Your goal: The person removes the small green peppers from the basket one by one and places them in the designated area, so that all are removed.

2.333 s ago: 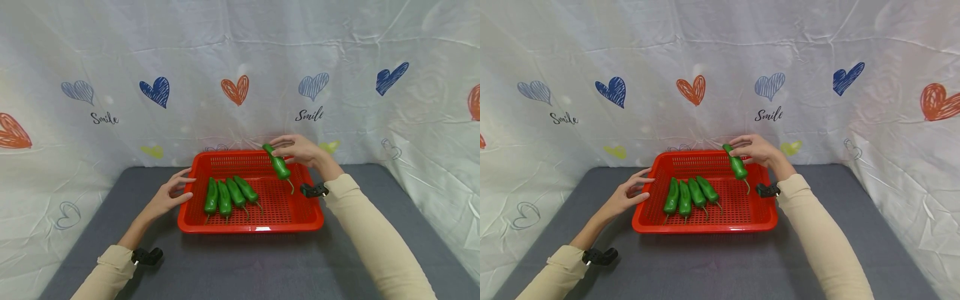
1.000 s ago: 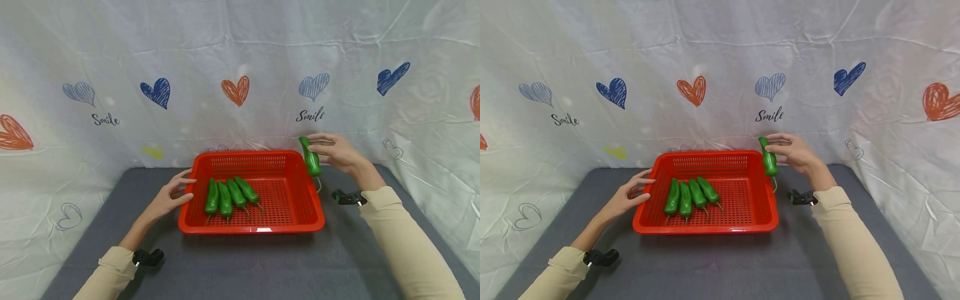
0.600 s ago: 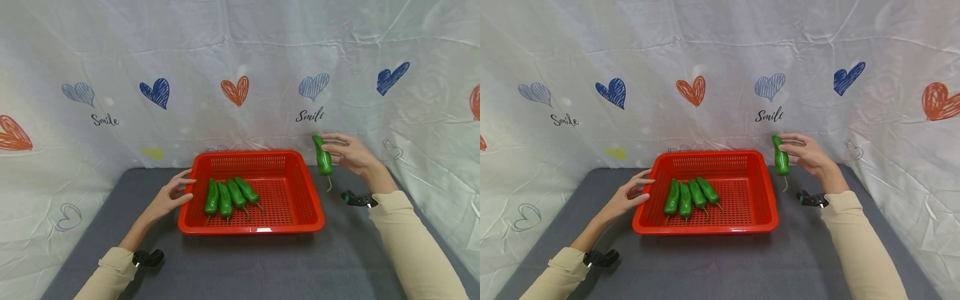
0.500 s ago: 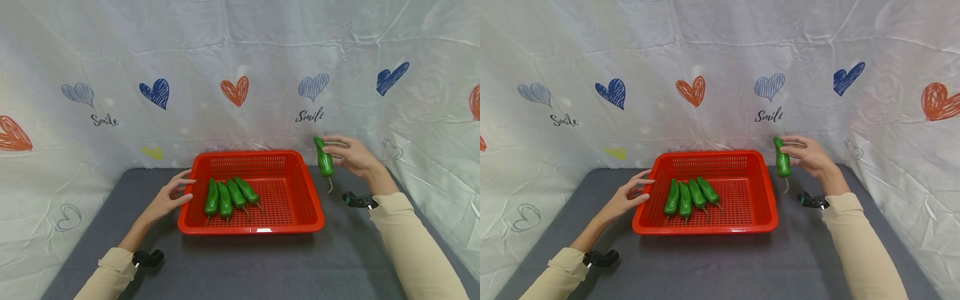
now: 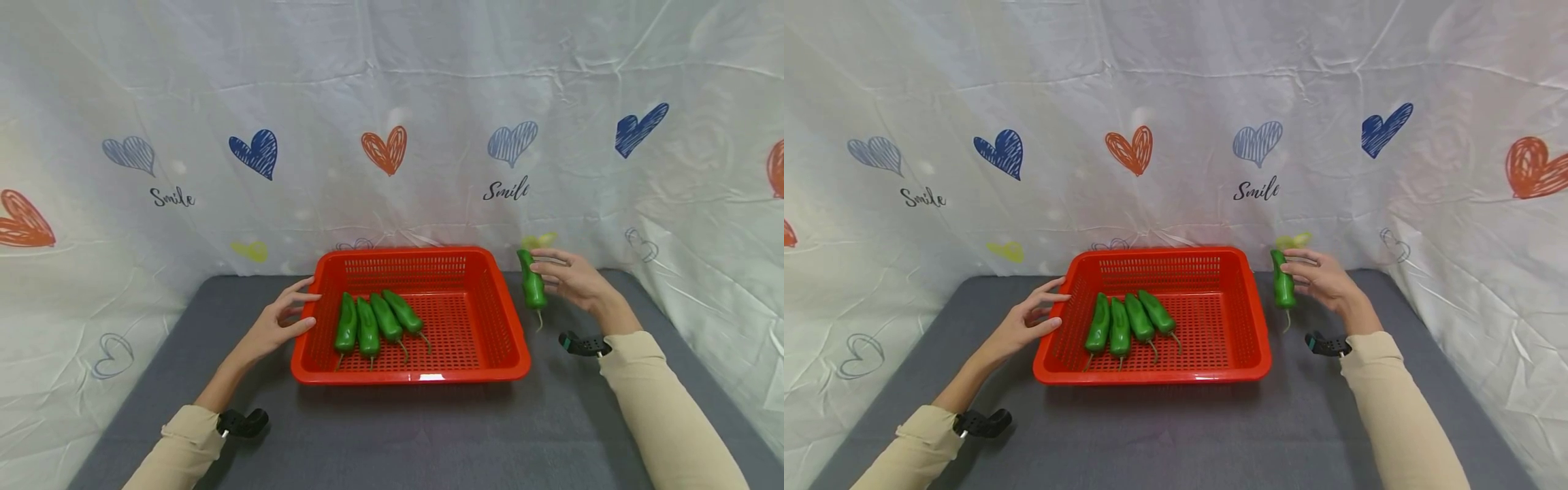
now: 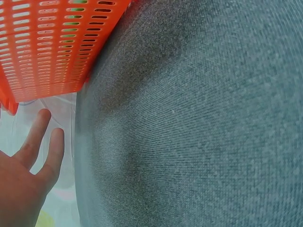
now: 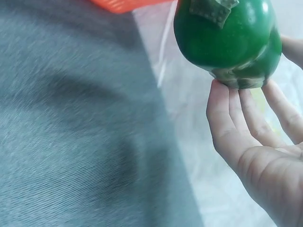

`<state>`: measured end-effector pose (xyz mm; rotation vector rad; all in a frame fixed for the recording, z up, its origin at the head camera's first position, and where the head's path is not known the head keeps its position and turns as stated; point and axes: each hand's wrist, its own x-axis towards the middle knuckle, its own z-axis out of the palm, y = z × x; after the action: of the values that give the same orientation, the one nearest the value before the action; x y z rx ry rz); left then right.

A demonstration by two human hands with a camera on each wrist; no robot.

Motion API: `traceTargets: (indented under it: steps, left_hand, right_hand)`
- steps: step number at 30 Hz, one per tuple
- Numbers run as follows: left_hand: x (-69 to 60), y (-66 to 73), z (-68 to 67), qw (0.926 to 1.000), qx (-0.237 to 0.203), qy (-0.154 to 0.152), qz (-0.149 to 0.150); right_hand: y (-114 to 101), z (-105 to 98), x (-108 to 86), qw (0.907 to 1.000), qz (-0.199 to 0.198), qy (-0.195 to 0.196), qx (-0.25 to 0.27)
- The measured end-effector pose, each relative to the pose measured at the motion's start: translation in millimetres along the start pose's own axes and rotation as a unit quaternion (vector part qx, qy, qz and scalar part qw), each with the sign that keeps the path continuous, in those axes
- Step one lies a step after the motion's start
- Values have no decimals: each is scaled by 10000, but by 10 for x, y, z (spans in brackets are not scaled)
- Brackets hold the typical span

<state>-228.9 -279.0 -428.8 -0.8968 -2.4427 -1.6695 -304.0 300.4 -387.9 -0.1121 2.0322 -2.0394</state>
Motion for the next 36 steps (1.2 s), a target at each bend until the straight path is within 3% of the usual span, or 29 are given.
traceTargets:
  steps: [6, 15, 25, 36]
  left_hand:
    - [-1, 7, -2, 10000, 4, -4, 1]
    - [-9, 13, 6, 10000, -8, 13, -23]
    - [1, 13, 3, 10000, 27, 14, -38]
    - [-3, 25, 8, 10000, 73, 48, -27]
  right_hand:
    - [168, -54, 33, 9996, 122, -124, 237]
    - [306, -71, 82, 9992, 248, -204, -217]
    - [415, -97, 141, 9967, 119, -284, -755]
    - [453, -130, 152, 9941, 83, -410, -1005]
